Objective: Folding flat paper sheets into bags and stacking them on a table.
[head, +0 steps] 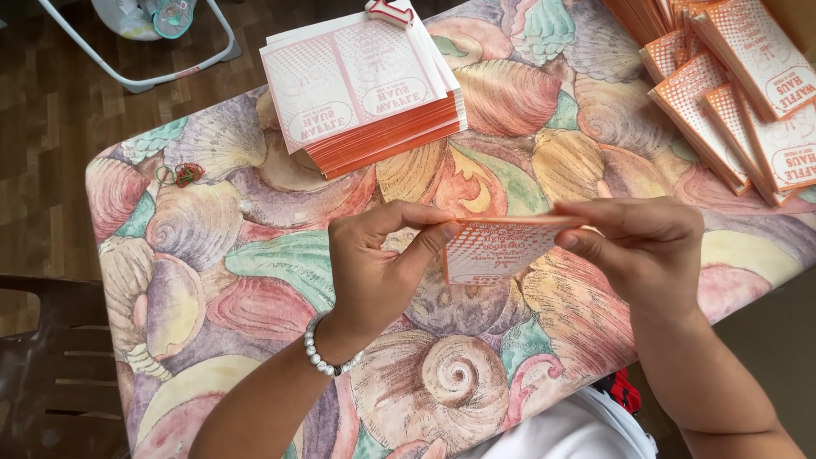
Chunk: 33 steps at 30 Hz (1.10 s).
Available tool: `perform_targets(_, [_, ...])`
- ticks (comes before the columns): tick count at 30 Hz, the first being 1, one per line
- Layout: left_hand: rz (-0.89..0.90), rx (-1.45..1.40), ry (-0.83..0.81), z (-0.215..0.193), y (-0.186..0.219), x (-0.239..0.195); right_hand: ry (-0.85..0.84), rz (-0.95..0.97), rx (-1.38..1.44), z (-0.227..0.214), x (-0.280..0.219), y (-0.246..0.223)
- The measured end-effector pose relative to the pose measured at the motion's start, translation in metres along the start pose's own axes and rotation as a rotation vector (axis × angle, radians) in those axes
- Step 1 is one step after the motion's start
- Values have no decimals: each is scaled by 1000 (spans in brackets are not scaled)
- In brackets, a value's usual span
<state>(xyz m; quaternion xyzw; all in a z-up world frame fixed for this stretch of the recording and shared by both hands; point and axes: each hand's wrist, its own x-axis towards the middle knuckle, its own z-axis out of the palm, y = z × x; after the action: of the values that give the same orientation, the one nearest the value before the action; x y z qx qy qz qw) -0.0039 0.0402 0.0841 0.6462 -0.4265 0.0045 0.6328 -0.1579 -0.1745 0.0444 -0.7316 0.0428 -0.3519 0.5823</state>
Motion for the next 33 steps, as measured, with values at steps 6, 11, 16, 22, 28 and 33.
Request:
perform_targets(6, [75, 62, 17, -2, -2, -3, 7, -124, -115, 10, 6, -17])
perform_targets(11, [206, 127, -64, -9, 12, 1, 56, -22, 39, 3, -1, -15])
perform_targets(16, [234, 159, -86, -9, 14, 0, 121, 126, 28, -7, -7, -22])
perform_targets(22, [-44, -34, -142, 10, -28, -4, 41, 153, -25, 0, 42, -2])
perform_targets(28, [-688, -449, 255, 31, -89, -3, -81, -409, -386, 52, 55, 60])
perform_targets(33, [-675, -398, 328, 36, -113, -11, -325, -692, -829, 89, 21, 55])
